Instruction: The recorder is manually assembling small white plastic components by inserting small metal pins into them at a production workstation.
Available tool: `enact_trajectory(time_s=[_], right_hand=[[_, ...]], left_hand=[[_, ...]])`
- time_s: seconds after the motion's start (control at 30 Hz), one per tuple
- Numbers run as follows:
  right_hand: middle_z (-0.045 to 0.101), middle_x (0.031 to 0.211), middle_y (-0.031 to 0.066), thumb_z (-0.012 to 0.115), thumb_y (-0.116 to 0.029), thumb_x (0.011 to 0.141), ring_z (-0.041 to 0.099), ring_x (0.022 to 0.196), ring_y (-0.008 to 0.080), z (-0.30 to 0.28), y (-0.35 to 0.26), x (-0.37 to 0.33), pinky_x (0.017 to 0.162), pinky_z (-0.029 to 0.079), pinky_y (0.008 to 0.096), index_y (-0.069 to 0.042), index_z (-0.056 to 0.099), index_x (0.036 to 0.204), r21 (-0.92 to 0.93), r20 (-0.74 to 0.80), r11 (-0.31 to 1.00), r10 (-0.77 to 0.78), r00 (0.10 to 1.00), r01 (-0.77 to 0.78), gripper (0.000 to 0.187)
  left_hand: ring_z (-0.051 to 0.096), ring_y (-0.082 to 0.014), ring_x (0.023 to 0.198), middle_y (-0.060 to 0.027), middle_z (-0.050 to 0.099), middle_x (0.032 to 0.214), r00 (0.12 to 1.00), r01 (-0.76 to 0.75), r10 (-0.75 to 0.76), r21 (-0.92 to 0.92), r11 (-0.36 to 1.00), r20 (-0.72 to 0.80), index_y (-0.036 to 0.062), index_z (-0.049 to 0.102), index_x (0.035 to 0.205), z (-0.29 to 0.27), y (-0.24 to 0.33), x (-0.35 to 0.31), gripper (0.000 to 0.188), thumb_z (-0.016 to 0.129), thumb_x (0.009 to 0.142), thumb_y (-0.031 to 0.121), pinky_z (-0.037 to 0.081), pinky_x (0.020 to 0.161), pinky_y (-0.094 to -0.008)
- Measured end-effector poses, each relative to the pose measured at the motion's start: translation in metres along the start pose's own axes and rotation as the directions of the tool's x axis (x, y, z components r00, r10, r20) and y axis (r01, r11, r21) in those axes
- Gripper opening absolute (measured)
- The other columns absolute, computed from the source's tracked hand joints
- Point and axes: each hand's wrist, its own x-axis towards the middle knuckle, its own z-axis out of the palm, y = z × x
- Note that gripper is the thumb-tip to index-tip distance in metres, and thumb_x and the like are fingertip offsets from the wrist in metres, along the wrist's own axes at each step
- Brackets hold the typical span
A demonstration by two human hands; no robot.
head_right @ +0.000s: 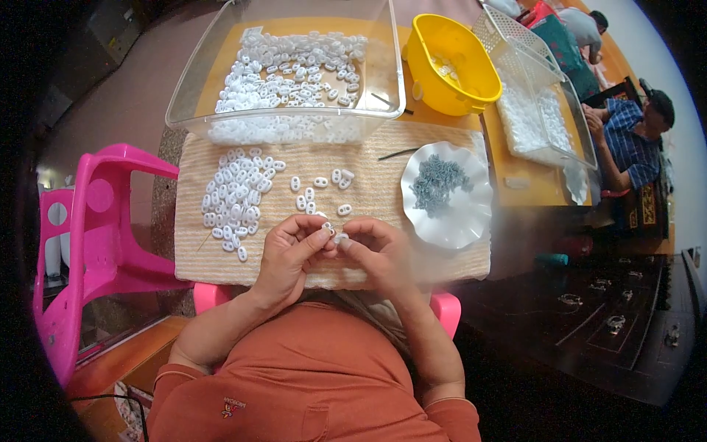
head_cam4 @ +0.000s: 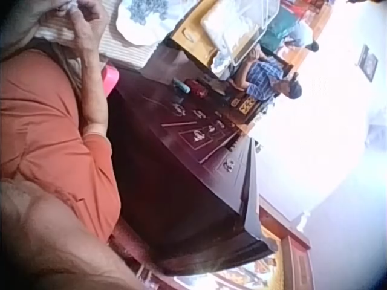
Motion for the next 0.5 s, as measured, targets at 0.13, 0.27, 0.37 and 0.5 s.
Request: enact_trajectory(time_s=[0.13,0.27,0.37,0.5], right_hand=[[0.067,0.092,0.0092,0.064,0.002,0.085,0.065,0.082,0.0142,-0.0025,0.0027,0.0004,0.074,0.053,0.0253,0.004,0.061,0.102,0.047,-0.009,0.999,0.022,1.000,-0.022,0.018],[0.068,0.091,0.0089,0.066,-0.001,0.085,0.065,0.080,0.0137,-0.0033,0.0042,0.0004,0.072,0.053,0.0255,0.004,0.061,0.103,0.046,-0.022,0.998,0.044,0.999,-0.043,0.020],[0.068,0.090,0.0092,0.067,-0.003,0.085,0.065,0.080,0.0133,-0.0048,0.0048,-0.0006,0.071,0.053,0.0253,0.005,0.062,0.103,0.001,-0.045,0.999,0.035,0.998,-0.035,0.020],[0.069,0.091,0.0098,0.067,-0.002,0.084,0.065,0.080,0.0131,-0.0070,0.0057,-0.0014,0.071,0.053,0.0253,0.005,0.063,0.103,-0.119,-0.042,0.993,0.009,0.999,-0.014,0.020]], left_hand=[[0.064,-0.0122,0.077,-0.0075,0.066,0.089,1.000,0.006,-0.006,-0.002,1.000,0.005,0.0012,0.059,0.104,0.0007,0.0001,-0.0003,0.015,0.060,0.090,0.003,0.056,0.072,-0.0257],[0.064,-0.0122,0.077,-0.0076,0.066,0.089,1.000,0.020,-0.020,-0.013,1.000,0.019,0.0010,0.058,0.105,0.0021,0.0009,-0.0016,0.015,0.059,0.090,0.002,0.056,0.072,-0.0260],[0.064,-0.0122,0.078,-0.0076,0.066,0.089,0.999,0.038,-0.038,-0.009,0.999,0.021,0.0011,0.058,0.105,0.0027,0.0005,-0.0030,0.015,0.059,0.090,0.002,0.056,0.072,-0.0261],[0.064,-0.0120,0.079,-0.0072,0.065,0.089,0.998,0.054,-0.054,-0.011,0.998,0.022,0.0013,0.058,0.105,0.0030,0.0016,-0.0036,0.015,0.059,0.090,0.002,0.056,0.073,-0.0261]])
